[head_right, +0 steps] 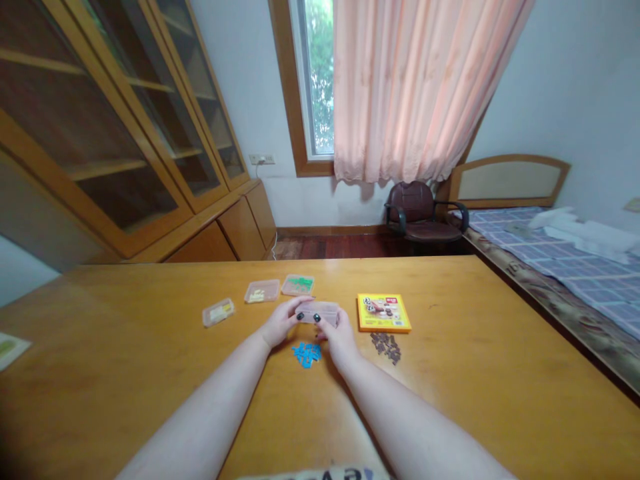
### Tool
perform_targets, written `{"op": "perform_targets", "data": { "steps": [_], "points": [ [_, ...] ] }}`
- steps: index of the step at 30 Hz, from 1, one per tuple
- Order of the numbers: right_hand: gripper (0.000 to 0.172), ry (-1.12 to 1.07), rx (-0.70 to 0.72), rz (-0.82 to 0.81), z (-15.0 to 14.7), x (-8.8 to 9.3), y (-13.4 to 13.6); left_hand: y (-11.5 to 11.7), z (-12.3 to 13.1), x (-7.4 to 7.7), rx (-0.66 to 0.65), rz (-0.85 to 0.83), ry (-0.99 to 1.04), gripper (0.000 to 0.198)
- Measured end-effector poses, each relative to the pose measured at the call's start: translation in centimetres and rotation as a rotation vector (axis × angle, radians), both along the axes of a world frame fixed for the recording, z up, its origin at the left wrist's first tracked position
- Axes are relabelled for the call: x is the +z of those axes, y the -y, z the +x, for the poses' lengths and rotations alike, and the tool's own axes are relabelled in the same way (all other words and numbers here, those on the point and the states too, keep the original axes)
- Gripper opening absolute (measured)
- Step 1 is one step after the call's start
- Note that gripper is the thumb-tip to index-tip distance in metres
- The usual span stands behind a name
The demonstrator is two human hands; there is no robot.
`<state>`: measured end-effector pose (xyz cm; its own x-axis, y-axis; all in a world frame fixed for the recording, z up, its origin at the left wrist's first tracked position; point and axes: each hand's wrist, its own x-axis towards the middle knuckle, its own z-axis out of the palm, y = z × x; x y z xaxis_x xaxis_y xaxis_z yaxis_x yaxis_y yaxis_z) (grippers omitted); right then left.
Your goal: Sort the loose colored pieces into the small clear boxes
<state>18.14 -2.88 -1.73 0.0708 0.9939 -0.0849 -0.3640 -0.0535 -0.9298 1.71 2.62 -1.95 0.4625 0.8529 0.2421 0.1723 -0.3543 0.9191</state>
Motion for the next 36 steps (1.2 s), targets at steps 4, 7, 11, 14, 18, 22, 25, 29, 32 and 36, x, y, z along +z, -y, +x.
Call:
{"op": "perform_targets", "data": {
  "steps": [4, 7, 11, 14, 18, 22, 25, 29, 32, 36],
  "points": [
    [0.052, 0.086, -0.112, 0.101, 0.0, 0.0, 0.0, 0.0, -0.3, 0.1, 0.023, 0.054, 0.008, 0.066],
    [0.062, 0.156, -0.158, 0.134, 0.1, -0.3, -0.1, -0.1, -0.6, 0.1, 0.023, 0.081, -0.045, 0.065],
    [0.058, 0.291, -0.058, 0.157, 0.3, -0.7, 0.1, -0.1, -0.8, 0.2, 0.027, 0.150, -0.101, 0.062],
    [0.052, 0.387, -0.042, 0.157, 0.4, -0.8, 0.2, 0.0, -0.7, 0.4, -0.005, 0.181, -0.121, 0.056],
    [0.043, 0.418, -0.092, 0.124, 0.5, -0.7, 0.4, 0.1, -0.7, 0.6, -0.045, 0.177, -0.163, 0.048],
    [0.038, 0.337, -0.090, 0.119, 0.3, -0.6, 0.5, 0.4, -0.5, 1.1, -0.033, 0.184, -0.164, 0.046],
    [0.037, 0.267, -0.105, 0.130, 0.2, -0.2, 0.7, 0.6, -0.3, 1.2, -0.009, 0.192, -0.134, 0.046],
    [0.036, 0.226, -0.103, 0.104, 0.2, 0.5, 0.8, 0.7, 0.2, 1.0, 0.020, 0.169, -0.068, 0.046],
    [0.036, 0.227, -0.106, 0.084, 0.3, 0.7, 0.8, 1.0, 0.7, 1.2, 0.041, 0.162, -0.050, 0.049],
    [0.035, 0.288, -0.135, 0.157, 0.6, 0.5, 0.7, 1.7, 1.4, 2.2, 0.067, 0.131, -0.039, 0.054]
  ]
}}
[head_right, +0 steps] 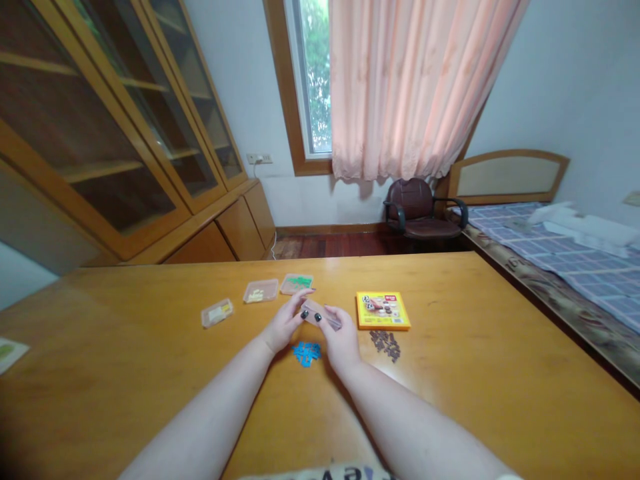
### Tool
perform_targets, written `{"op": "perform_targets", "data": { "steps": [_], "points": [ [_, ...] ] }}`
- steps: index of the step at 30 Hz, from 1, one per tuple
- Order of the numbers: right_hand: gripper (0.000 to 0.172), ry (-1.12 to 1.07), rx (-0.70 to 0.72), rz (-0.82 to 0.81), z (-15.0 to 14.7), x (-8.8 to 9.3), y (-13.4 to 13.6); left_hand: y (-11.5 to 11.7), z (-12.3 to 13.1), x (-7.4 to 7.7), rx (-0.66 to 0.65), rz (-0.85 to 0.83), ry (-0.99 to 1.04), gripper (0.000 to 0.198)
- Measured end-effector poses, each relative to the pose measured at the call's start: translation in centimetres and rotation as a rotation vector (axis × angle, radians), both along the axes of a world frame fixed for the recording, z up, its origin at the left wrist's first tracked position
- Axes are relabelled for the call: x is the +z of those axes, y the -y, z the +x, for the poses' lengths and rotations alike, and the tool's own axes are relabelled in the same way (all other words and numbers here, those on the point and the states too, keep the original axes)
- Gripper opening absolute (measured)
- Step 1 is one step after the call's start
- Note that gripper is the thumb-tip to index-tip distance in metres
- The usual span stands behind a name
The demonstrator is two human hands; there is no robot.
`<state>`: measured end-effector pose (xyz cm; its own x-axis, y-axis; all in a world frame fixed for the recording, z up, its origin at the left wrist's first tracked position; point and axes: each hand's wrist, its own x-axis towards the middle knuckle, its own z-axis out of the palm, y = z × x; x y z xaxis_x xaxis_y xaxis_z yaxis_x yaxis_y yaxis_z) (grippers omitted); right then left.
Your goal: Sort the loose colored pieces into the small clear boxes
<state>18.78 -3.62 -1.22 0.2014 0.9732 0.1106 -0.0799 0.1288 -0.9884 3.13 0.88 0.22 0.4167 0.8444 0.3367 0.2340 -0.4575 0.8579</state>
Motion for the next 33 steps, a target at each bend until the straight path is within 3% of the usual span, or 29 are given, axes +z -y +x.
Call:
{"op": "perform_targets", "data": {
  "steps": [6, 12, 19, 26, 29, 33],
  "points": [
    [0.033, 0.157, 0.046, 0.208, 0.7, 0.1, 0.0, 0.6, 0.8, 1.2, -0.030, -0.126, 0.071, 0.053],
    [0.037, 0.004, 0.050, 0.066, 0.3, 0.3, 0.3, 0.5, 1.3, 1.2, -0.028, -0.338, 0.207, 0.065],
    [0.044, -0.110, 0.057, -0.009, -0.1, -0.5, 0.5, 0.6, 1.6, 1.3, -0.010, -0.391, 0.275, 0.069],
    [0.037, -0.105, -0.094, -0.010, 0.6, 0.9, 0.1, 1.4, 2.7, 1.4, -0.036, -0.461, 0.379, 0.072],
    [0.039, -0.187, -0.058, -0.016, 0.7, 1.1, -0.3, 1.5, 3.0, 1.2, -0.011, -0.466, 0.472, 0.080],
    [0.050, -0.439, 0.073, -0.152, 0.4, -0.3, -0.9, 0.5, 1.6, 0.5, -0.032, -0.468, 0.500, 0.073]
  ]
}}
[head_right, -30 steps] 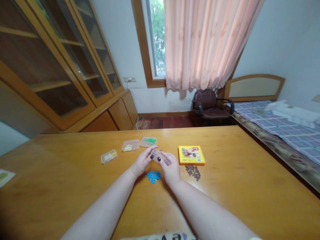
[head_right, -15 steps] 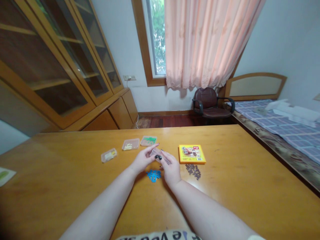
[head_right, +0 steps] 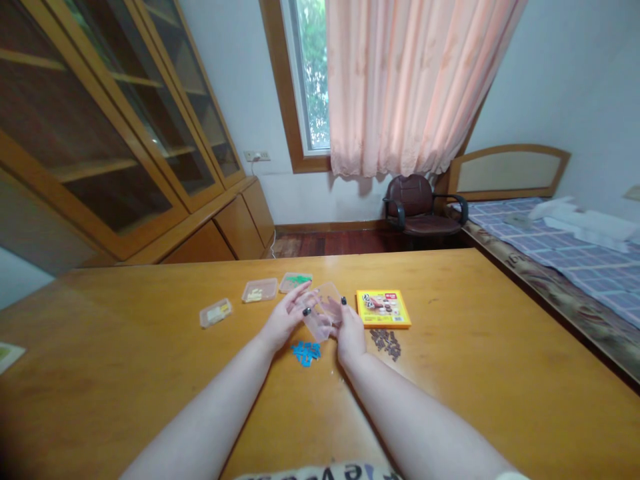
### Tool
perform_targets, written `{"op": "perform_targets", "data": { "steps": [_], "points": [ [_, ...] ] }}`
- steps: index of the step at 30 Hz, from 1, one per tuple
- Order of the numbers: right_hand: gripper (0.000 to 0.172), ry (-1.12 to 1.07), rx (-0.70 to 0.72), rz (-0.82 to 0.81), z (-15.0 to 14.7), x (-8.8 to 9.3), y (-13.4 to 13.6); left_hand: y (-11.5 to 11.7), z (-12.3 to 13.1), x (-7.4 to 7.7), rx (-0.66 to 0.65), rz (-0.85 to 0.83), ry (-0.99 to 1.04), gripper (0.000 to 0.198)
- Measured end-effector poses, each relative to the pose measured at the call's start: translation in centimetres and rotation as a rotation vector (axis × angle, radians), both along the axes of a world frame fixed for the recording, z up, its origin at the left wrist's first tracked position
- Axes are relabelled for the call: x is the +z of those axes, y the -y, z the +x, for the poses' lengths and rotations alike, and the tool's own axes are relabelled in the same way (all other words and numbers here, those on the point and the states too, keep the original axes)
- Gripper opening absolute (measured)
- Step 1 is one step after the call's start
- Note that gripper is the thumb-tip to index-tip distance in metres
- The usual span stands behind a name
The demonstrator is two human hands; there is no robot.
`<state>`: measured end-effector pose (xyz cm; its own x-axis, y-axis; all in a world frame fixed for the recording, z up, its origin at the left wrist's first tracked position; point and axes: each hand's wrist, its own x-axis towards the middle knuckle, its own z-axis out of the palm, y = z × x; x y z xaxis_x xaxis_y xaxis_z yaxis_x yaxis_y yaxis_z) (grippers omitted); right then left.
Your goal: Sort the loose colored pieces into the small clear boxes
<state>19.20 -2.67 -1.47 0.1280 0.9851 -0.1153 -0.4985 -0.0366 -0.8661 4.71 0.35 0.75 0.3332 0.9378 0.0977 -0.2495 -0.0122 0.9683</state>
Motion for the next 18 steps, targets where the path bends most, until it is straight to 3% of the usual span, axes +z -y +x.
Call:
{"op": "perform_targets", "data": {
  "steps": [4, 9, 15, 18],
  "points": [
    [0.055, -0.032, 0.014, -0.067, -0.1, -1.0, -0.4, -1.4, -2.2, -0.7, -0.042, 0.010, -0.005, 0.053],
    [0.062, -0.053, -0.033, -0.013, 0.4, 0.0, -0.5, -1.5, -2.4, -0.8, -0.016, 0.029, -0.147, 0.049],
    [0.057, -0.094, 0.168, 0.041, 0.0, 0.6, -0.6, -1.1, -1.4, 0.4, -0.013, 0.152, -0.265, 0.053],
    [0.054, 0.003, 0.066, 0.025, -0.1, 0.2, -0.7, -1.0, -2.1, 1.3, 0.058, 0.229, -0.461, 0.057]
  ]
}}
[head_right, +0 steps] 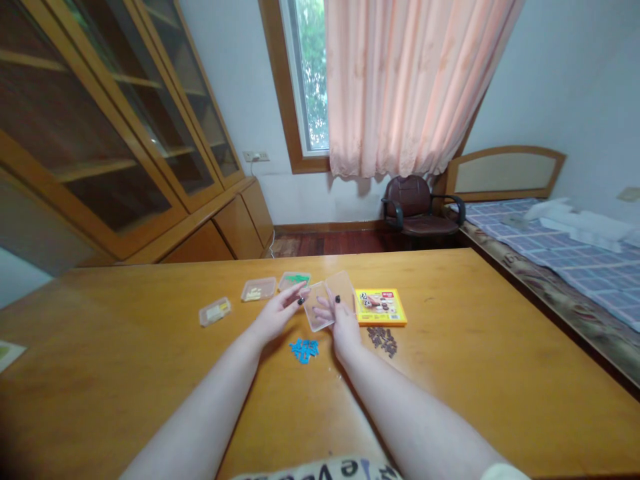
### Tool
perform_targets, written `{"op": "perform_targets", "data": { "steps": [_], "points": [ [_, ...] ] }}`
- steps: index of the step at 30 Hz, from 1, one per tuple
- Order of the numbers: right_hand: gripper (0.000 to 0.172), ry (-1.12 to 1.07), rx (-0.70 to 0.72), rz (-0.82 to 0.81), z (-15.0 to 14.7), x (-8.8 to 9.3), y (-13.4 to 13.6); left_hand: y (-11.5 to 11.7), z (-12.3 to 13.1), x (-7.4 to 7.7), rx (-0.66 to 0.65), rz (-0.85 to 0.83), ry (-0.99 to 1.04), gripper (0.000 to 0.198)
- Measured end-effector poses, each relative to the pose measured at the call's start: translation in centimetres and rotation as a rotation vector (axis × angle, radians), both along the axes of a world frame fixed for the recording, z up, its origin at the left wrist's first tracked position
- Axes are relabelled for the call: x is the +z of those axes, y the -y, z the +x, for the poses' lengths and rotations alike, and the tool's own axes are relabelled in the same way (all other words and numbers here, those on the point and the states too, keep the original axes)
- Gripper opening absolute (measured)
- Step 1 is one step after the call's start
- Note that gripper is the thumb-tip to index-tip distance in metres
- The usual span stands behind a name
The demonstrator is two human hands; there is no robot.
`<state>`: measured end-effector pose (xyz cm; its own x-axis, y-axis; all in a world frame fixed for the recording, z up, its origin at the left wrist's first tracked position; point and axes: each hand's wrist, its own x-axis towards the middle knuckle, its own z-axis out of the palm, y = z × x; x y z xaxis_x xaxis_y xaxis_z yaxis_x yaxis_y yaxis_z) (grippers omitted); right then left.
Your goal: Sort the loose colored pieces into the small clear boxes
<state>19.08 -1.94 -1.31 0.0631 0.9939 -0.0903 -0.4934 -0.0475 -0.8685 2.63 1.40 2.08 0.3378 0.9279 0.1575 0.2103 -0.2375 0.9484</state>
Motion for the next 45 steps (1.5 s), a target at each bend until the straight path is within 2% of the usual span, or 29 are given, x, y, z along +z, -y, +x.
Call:
{"op": "perform_targets", "data": {
  "steps": [3, 6, 10, 13, 16, 21, 26, 31, 35, 38, 41, 43, 45],
  "points": [
    [0.048, 0.072, -0.173, -0.038, 0.2, -0.5, -0.1, 1.4, -0.5, 0.5, 0.061, 0.115, -0.404, 0.063],
    [0.042, 0.140, -0.236, -0.013, 0.4, -0.7, -0.3, 4.7, 0.2, -0.1, 0.003, 0.173, -0.726, 0.066],
    [0.038, 0.161, -0.244, -0.017, 0.6, -1.1, -0.6, 8.7, 2.2, -1.7, -0.294, 0.292, -0.892, 0.069],
    [0.035, 0.066, -0.257, -0.060, 0.5, -1.2, -0.7, 9.3, 2.5, -2.6, -0.281, 0.308, -0.974, 0.068],
    [0.033, 0.016, -0.269, -0.085, 0.5, -1.1, -0.8, 7.9, 1.8, -3.2, -0.208, 0.263, -1.006, 0.067],
    [0.035, 0.083, -0.233, -0.077, 0.5, -1.1, -0.6, 4.4, 1.1, -3.8, -0.149, 0.269, -0.978, 0.060],
    [0.029, 0.204, -0.222, -0.005, 0.6, -1.5, -0.5, 1.5, 0.9, -4.0, -0.232, 0.333, -0.941, 0.061],
    [0.030, 0.062, -0.293, -0.076, 0.7, -1.7, -0.9, 0.5, 0.3, -4.3, -0.269, 0.344, -0.890, 0.053],
    [0.020, 0.014, -0.288, -0.175, 1.2, -1.6, -2.5, 0.2, 0.1, -4.3, -0.253, 0.322, -0.768, 0.047],
    [0.015, 0.093, -0.204, -0.182, 1.8, -1.0, -4.0, -0.7, -0.2, -4.1, -0.253, 0.225, -0.617, 0.047],
    [0.016, 0.189, -0.149, -0.184, 2.2, -0.3, -5.0, -1.7, -0.9, -3.8, -0.318, -0.034, -0.350, 0.041],
    [0.018, 0.279, -0.184, -0.157, 2.3, 0.0, -5.2, -2.0, -1.4, -3.9, -0.271, -0.204, -0.147, 0.043],
    [0.021, 0.382, -0.223, -0.099, 2.4, 0.1, -5.1, -2.1, -1.7, -4.0, -0.174, -0.280, 0.001, 0.045]
  ]
}}
